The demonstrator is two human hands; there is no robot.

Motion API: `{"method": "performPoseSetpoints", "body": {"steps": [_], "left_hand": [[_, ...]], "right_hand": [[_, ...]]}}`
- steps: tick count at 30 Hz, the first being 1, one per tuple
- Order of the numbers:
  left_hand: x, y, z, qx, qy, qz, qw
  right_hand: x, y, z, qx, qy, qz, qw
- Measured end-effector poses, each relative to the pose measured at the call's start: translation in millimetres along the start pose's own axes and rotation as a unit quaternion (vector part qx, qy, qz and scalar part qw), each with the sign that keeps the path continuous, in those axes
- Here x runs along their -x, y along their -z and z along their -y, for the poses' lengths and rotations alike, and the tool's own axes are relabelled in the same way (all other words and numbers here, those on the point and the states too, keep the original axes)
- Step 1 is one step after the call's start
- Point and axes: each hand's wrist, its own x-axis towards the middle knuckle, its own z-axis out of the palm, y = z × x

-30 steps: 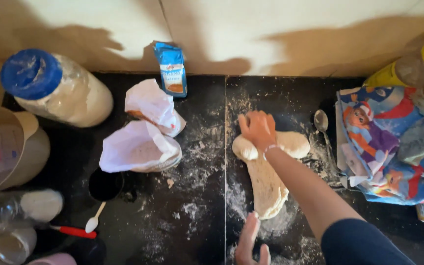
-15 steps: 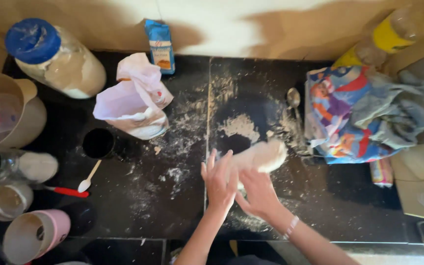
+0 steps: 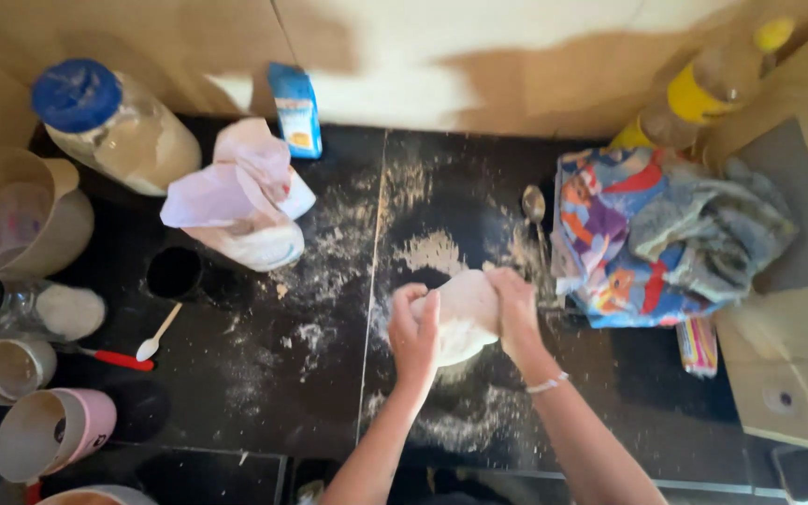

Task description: Kneading a large piece of dough on a floured countertop.

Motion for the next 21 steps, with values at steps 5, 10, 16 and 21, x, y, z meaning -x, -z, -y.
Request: {"method": "performPoseSetpoints", "body": {"steps": [5,10,16,21], "left_hand": [[-44.9,-3.8,-11.9,0.149,-0.071,0.048,0.985],[-53.2,-16.2,60.5,-0.162,-0.138,-0.054,0.976],[-19.6,-43.4,90.7,-0.275,-0.298,-0.045,0.913],[47.2,-3.7,42.3,-0.299,-0.293,-0.004,0.908]], "right_hand": [[-6.3,11.4,57.5,-0.038,0.206,0.112,0.971],[-7.4,27.6,-26.4,0.073,0.246,0.122,0.959],[24.3,23.0,-68.4,0.227,0.275,0.178,0.917],[62.1,24.4,-78.6,0.262,0.483,0.141,0.823]]}}
